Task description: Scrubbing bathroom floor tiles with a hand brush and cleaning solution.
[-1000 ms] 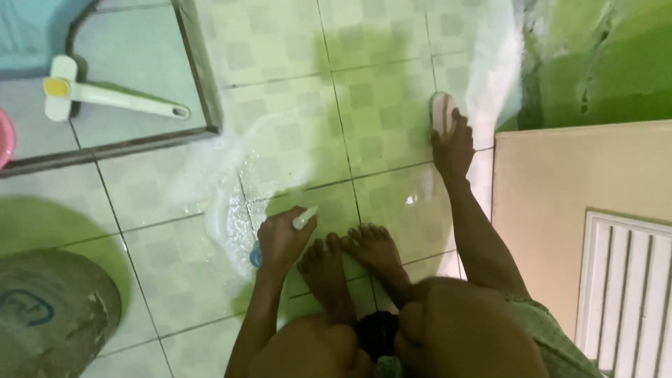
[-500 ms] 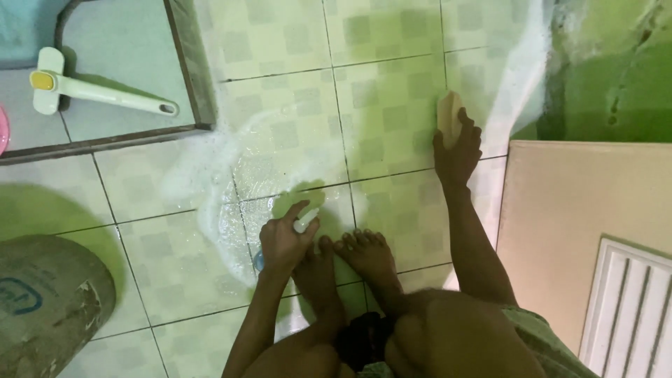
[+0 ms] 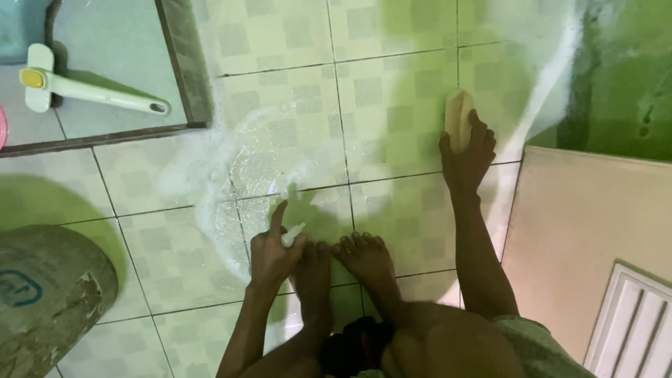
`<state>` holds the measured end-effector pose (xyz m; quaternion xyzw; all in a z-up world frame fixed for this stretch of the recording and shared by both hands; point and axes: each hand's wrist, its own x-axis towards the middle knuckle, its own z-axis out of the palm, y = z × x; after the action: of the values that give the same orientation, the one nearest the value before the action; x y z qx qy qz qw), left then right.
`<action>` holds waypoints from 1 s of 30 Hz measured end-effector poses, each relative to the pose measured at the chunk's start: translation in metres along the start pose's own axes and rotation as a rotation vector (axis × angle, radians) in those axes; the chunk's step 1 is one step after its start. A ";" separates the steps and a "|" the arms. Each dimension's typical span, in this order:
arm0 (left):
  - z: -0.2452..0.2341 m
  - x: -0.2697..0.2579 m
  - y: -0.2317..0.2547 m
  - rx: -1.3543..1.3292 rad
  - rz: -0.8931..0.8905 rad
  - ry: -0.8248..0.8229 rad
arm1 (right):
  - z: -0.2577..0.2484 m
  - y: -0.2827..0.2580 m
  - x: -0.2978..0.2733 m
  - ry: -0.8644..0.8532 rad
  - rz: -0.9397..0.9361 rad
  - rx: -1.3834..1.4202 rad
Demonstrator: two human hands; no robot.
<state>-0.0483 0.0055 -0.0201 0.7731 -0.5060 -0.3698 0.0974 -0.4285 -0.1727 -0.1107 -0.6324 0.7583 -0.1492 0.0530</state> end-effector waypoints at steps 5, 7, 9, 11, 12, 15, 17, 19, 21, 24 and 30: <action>-0.005 -0.017 -0.017 -0.063 0.068 0.157 | 0.034 -0.028 -0.027 -0.091 -0.110 0.125; -0.014 -0.023 -0.021 -0.083 0.083 0.262 | 0.059 -0.069 -0.061 -0.157 -0.163 0.132; -0.022 -0.030 -0.022 -0.215 0.127 0.400 | 0.094 -0.117 -0.109 -0.406 -0.320 0.398; -0.035 -0.032 -0.017 -0.248 0.117 0.473 | 0.073 -0.178 -0.144 -0.335 -0.483 0.413; -0.041 -0.032 -0.014 -0.285 0.105 0.546 | 0.063 -0.208 -0.160 -0.263 -0.648 0.423; -0.050 -0.021 -0.024 -0.335 0.147 0.667 | 0.015 -0.244 -0.183 -0.035 -1.129 0.427; -0.064 -0.017 -0.025 -0.350 0.153 0.680 | -0.007 -0.217 -0.152 -0.298 -1.019 0.300; -0.072 -0.010 -0.035 -0.370 0.152 0.699 | 0.015 -0.151 -0.124 -0.555 -0.902 0.172; -0.069 -0.001 -0.053 -0.483 0.169 0.767 | 0.058 -0.029 -0.124 -0.425 -0.329 -0.159; -0.068 0.008 -0.080 -0.469 0.140 0.815 | -0.019 0.031 -0.050 -0.148 -0.070 -0.381; -0.071 0.016 -0.068 -0.508 0.141 0.898 | 0.032 0.000 -0.025 -0.043 0.000 0.025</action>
<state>0.0505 0.0081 -0.0132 0.7716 -0.3595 -0.1052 0.5141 -0.4154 -0.1538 -0.1436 -0.6350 0.7549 -0.1450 0.0772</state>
